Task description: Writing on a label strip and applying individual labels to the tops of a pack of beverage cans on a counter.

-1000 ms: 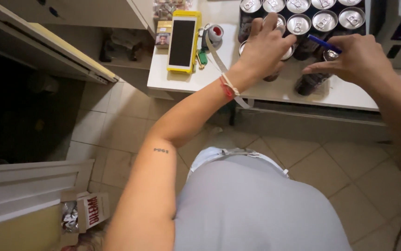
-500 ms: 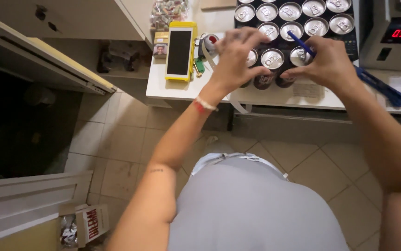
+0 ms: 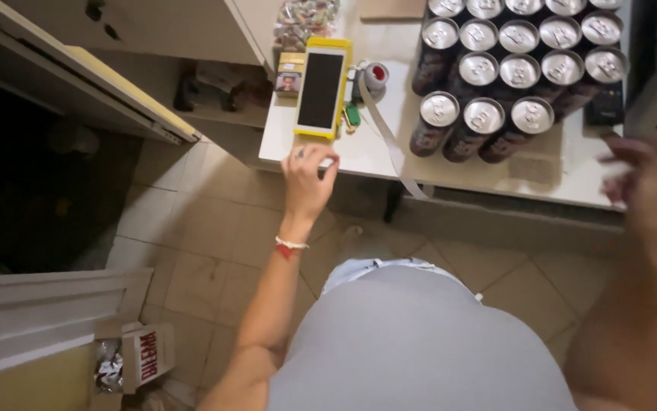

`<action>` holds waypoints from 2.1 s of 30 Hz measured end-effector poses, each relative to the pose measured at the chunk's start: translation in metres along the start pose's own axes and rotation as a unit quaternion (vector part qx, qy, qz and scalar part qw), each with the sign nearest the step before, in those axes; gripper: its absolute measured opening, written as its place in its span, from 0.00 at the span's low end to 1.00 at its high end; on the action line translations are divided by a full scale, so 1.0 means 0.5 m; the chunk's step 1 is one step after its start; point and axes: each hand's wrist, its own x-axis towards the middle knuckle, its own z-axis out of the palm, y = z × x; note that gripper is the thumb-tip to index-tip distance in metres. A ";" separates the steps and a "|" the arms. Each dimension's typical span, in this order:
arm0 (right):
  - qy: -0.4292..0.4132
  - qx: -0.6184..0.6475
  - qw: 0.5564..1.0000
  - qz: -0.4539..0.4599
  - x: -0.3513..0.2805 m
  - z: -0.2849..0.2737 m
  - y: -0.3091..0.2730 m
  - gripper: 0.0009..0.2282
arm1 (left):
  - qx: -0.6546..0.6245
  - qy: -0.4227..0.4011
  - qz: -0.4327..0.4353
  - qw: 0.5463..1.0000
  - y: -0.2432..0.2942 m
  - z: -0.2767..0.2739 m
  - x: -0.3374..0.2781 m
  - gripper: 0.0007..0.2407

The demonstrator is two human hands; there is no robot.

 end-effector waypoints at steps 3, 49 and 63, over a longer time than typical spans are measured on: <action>0.105 0.113 0.972 0.178 -0.081 -0.008 0.057 0.19 | 0.042 -0.027 0.051 0.997 -0.023 0.009 -0.012 0.05; 0.192 -0.167 0.941 -0.222 -0.151 0.718 -0.230 0.08 | -0.061 -0.402 0.425 0.809 -0.130 0.118 0.240 0.46; 0.116 -0.279 0.922 -0.242 -0.172 0.639 -0.225 0.08 | 0.079 -0.376 0.538 0.750 -0.116 0.118 0.349 0.45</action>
